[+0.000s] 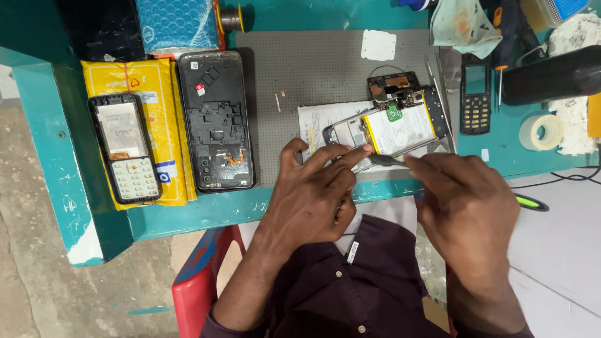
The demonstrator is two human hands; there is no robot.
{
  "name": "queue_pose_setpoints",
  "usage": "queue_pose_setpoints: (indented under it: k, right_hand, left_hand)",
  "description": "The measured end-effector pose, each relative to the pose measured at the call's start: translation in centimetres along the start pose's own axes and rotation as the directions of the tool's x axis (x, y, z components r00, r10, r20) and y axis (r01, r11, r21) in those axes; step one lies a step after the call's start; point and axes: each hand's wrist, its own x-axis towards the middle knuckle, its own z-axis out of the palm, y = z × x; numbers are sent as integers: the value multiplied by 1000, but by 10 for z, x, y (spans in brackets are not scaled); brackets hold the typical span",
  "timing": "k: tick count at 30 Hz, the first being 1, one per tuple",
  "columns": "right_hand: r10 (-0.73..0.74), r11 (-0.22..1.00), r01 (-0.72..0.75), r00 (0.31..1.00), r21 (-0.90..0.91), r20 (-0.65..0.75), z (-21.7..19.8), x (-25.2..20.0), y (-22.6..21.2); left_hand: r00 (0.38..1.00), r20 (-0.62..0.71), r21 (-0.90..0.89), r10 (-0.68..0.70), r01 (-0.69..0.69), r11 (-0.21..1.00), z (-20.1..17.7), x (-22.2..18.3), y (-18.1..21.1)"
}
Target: The person holds a small yellow component between their fingers and manipulates it over a disassembled smartphone. The hands repeatedly pinch and adjust the component while the phone remains open on the workbench.
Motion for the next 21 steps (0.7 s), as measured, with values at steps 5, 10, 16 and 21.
queue_pose_setpoints:
  k: [5,10,16,21]
  right_hand:
    - [-35,999,35,999,37,-5,-3,-2,-3]
    - [-28,998,28,1000,65,-10,-1,-1,-2]
    - [97,978,-78,991,191,-91,-12,-1,-5]
    - [15,996,-11,999,88,-47,-5,-6,-6]
  left_hand:
    - [1000,-2,11,6,-6,1000,-1,0,1]
    - [1000,3,0,8,-8,1000,-2,0,0]
    - [1000,4,-8,2,-2,1000,-2,1,1]
    - [1000,4,-17,-1,1,1000,-2,1,1]
